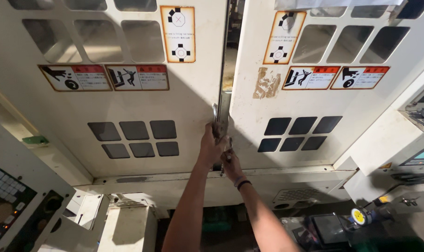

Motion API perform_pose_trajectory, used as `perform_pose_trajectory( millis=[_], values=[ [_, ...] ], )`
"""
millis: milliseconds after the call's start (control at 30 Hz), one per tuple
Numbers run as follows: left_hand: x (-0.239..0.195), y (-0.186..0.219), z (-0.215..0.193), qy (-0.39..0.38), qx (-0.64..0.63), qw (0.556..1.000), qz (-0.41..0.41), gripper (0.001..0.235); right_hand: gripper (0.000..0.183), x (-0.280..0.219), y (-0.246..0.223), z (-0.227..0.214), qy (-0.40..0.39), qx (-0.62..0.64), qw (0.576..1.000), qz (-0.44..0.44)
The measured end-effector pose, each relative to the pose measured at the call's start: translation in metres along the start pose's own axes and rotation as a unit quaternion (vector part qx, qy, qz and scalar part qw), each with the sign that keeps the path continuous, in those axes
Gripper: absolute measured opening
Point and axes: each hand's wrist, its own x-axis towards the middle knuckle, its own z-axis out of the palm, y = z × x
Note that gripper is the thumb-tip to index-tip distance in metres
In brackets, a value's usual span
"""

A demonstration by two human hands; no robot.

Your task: The person works on a large industrial machine, using a wrench to tighten bolts on a metal bar. They then close the machine's double doors and secure them with a locking mechanism.

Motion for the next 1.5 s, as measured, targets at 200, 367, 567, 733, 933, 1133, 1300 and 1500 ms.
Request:
perform_pose_trajectory(
  millis=[200,367,567,733,933,1133,1300,1500],
  values=[
    [-0.001,0.010,-0.001,0.001,0.008,1.000,-0.016,0.052,0.019,-0.003,-0.016,-0.004,-0.018,0.012,0.987,0.158],
    [-0.002,0.014,-0.001,0.003,0.028,0.999,-0.028,0.053,0.025,-0.002,-0.013,-0.006,-0.049,0.044,0.992,0.105],
    [-0.001,0.011,0.000,0.003,0.022,0.999,-0.030,0.053,0.020,0.000,0.000,-0.005,-0.020,-0.025,0.998,-0.049],
    [-0.002,0.008,0.002,0.012,0.031,0.999,-0.023,0.056,0.018,0.002,0.011,-0.002,0.001,-0.026,0.999,0.018],
    [-0.001,0.002,0.003,0.017,0.014,1.000,-0.011,0.051,0.018,0.001,0.014,0.001,0.010,-0.006,1.000,0.023],
    [-0.001,-0.004,0.005,0.028,0.006,0.999,0.018,0.051,0.023,0.002,0.012,-0.002,-0.009,-0.065,0.998,0.021],
    [-0.002,-0.003,0.005,0.025,-0.005,1.000,0.007,0.051,0.026,0.000,0.002,-0.006,-0.022,-0.065,0.995,-0.075],
    [-0.003,-0.002,0.004,0.018,0.005,1.000,-0.005,0.055,0.029,-0.003,-0.011,-0.006,-0.055,0.014,0.996,0.062]
  ],
)
